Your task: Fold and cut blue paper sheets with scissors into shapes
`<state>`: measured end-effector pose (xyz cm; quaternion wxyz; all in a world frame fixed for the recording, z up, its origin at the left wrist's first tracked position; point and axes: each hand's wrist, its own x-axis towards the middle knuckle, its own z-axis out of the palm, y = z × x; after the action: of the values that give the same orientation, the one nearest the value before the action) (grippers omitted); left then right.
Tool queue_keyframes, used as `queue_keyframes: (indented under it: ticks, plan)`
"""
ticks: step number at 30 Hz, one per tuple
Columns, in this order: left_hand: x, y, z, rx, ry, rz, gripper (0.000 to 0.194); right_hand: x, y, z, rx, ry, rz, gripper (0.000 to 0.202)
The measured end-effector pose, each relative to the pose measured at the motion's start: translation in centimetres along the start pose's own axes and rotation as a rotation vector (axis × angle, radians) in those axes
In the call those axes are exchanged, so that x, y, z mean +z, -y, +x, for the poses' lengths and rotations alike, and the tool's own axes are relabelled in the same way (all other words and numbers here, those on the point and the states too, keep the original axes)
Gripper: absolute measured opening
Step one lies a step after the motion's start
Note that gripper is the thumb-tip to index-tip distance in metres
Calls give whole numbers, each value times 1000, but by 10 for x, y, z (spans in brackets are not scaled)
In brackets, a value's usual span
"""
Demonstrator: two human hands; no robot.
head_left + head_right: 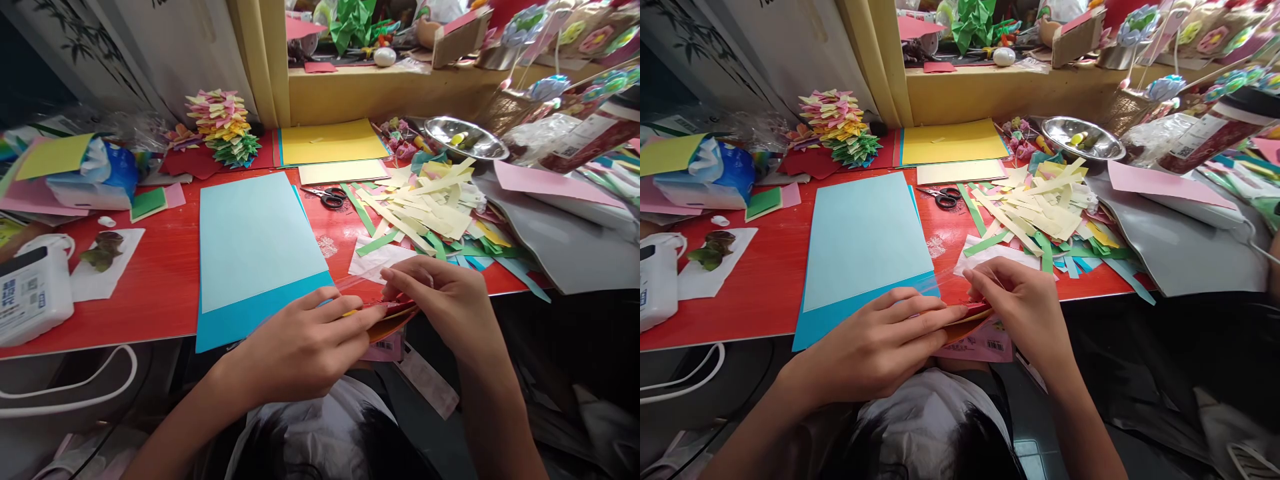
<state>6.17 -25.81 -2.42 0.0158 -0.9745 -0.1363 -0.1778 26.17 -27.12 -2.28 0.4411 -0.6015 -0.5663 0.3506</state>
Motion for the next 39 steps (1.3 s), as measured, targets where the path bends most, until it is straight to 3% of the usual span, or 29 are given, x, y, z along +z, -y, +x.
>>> queue_keyframes:
  ticks: [11,26,39]
  plan:
    - [0,-2,-5,23,-89,38,24,2,2,2,-3,7,-22,23]
    - [2,-3,-6,-15,-51,114,17,4,2,-1,-17,1,-50,22]
    - [3,-1,-1,39,-50,253,27,3,2,0,14,4,-64,23]
